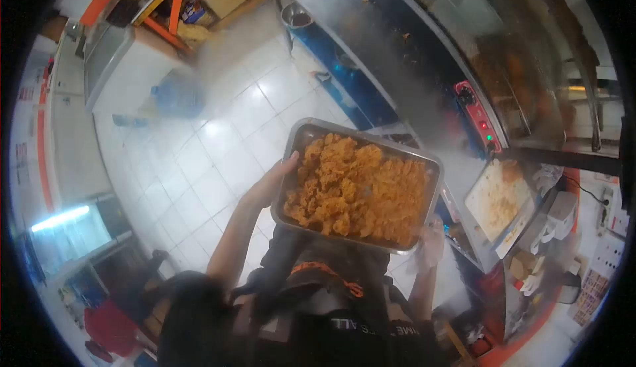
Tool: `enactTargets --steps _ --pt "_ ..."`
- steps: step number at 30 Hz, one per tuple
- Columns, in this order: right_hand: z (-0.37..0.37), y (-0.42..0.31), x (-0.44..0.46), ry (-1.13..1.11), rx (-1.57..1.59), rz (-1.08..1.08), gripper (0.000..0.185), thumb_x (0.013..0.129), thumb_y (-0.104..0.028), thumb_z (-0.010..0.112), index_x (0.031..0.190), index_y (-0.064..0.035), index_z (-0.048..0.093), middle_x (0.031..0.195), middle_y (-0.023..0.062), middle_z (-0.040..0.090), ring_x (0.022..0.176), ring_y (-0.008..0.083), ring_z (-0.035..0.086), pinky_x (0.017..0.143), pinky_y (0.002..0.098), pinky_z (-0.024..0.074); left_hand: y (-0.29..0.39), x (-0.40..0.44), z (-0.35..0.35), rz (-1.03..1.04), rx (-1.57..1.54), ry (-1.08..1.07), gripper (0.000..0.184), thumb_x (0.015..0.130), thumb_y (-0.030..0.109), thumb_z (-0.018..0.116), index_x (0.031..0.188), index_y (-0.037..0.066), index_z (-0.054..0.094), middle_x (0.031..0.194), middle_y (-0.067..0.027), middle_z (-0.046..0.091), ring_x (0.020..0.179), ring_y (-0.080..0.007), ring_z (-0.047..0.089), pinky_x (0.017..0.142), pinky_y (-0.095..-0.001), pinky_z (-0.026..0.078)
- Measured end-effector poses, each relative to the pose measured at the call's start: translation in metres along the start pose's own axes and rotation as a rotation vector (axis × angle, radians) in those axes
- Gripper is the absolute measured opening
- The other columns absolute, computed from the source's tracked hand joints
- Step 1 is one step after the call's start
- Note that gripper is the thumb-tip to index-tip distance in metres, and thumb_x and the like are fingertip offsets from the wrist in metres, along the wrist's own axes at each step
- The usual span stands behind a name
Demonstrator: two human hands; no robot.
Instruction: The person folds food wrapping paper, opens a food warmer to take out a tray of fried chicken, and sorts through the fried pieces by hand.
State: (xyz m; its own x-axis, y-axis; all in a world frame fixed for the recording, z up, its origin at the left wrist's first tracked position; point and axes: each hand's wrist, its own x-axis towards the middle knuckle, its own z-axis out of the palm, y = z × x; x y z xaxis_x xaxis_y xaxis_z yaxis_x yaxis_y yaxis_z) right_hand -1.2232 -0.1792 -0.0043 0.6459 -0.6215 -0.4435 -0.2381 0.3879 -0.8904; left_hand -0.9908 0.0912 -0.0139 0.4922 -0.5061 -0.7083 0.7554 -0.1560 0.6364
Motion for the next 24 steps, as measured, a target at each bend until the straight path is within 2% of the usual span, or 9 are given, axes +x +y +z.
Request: enactTargets --steps 4,6,10,12,15,16,19,23,24 --pt "-0.039 0.025 -0.019 -0.034 -0.108 0.096 0.021 0.077 -0.003 0.059 0.097 0.0031 0.062 0.086 0.0038 0.063 0.081 0.011 0.059 0.071 0.0255 0.0475 -0.076 -0.032 0.001 0.139 -0.027 0.031 0.083 0.088 0.064 0.048 0.138 -0.001 0.039 0.134 -0.019 0.048 0.122 -0.027 0.049 0.102 -0.0373 0.041" --pt "-0.04 0.032 -0.021 -0.161 -0.383 -0.068 0.018 0.08 -0.008 0.062 0.095 0.0016 0.062 0.084 0.0029 0.062 0.078 0.0096 0.056 0.07 0.0242 0.0454 -0.105 -0.045 -0.001 0.122 -0.103 0.113 0.074 0.093 0.056 0.048 0.133 -0.005 0.044 0.127 -0.0163 0.054 0.116 -0.0229 0.05 0.097 -0.0351 0.041" --pt "-0.045 0.048 -0.03 -0.316 -0.718 -0.229 0.018 0.083 -0.016 0.065 0.091 -0.0007 0.061 0.083 0.002 0.06 0.074 0.0086 0.052 0.066 0.024 0.0421 -0.185 -0.078 -0.006 0.101 -0.136 0.249 0.067 0.093 0.054 0.05 0.119 -0.007 0.055 0.11 -0.0131 0.061 0.1 -0.0187 0.056 0.087 -0.0323 0.045" --pt "-0.043 0.053 -0.033 -0.352 -0.663 0.015 0.019 0.084 -0.02 0.065 0.086 -0.0021 0.059 0.077 0.001 0.056 0.07 0.0091 0.048 0.062 0.0262 0.0398 -0.212 -0.09 0.001 0.069 -0.144 0.429 0.063 0.093 0.054 0.051 0.108 -0.007 0.06 0.099 -0.0103 0.063 0.09 -0.0161 0.056 0.08 -0.0301 0.045" --pt "-0.063 0.075 -0.03 -0.359 -0.94 0.073 0.025 0.083 -0.024 0.069 0.081 -0.0025 0.055 0.071 -0.0003 0.05 0.067 0.0089 0.045 0.06 0.0275 0.0388 -0.26 -0.096 0.002 0.125 -0.3 0.427 0.063 0.092 0.054 0.052 0.108 -0.007 0.061 0.099 -0.0109 0.063 0.093 -0.0169 0.057 0.082 -0.0311 0.046" --pt "-0.066 0.08 -0.033 -0.363 -1.009 0.014 0.031 0.084 -0.029 0.07 0.078 -0.0042 0.052 0.067 -0.0008 0.045 0.065 0.0088 0.043 0.058 0.027 0.0373 -0.273 -0.097 0.008 0.161 -0.373 0.441 0.061 0.092 0.052 0.053 0.112 -0.006 0.059 0.102 -0.0109 0.063 0.095 -0.0173 0.058 0.084 -0.0329 0.046" --pt "-0.06 0.067 -0.045 -0.378 -1.079 0.038 0.032 0.084 -0.029 0.071 0.077 -0.0043 0.052 0.067 -0.0011 0.046 0.065 0.0085 0.043 0.058 0.0258 0.037 -0.286 -0.102 0.037 0.134 -0.506 0.524 0.06 0.093 0.051 0.053 0.116 -0.004 0.057 0.106 -0.01 0.062 0.096 -0.018 0.058 0.086 -0.0347 0.047" --pt "-0.096 0.086 -0.041 -0.366 -1.067 0.041 0.027 0.084 -0.021 0.071 0.079 -0.0022 0.054 0.07 -0.0013 0.049 0.066 0.0075 0.044 0.059 0.0251 0.0381 -0.358 -0.081 0.048 0.08 -0.529 0.518 0.06 0.094 0.051 0.05 0.12 -0.003 0.056 0.108 -0.0094 0.062 0.097 -0.0199 0.058 0.085 -0.0343 0.047" --pt "-0.109 0.089 -0.043 -0.376 -1.085 0.076 0.027 0.084 -0.021 0.071 0.079 -0.0022 0.054 0.07 -0.0013 0.049 0.066 0.0075 0.044 0.059 0.0251 0.0381 -0.377 -0.076 0.051 -0.012 -0.467 0.493 0.069 0.092 0.058 0.049 0.128 -0.001 0.051 0.122 -0.0128 0.056 0.112 -0.025 0.053 0.093 -0.0416 0.044"
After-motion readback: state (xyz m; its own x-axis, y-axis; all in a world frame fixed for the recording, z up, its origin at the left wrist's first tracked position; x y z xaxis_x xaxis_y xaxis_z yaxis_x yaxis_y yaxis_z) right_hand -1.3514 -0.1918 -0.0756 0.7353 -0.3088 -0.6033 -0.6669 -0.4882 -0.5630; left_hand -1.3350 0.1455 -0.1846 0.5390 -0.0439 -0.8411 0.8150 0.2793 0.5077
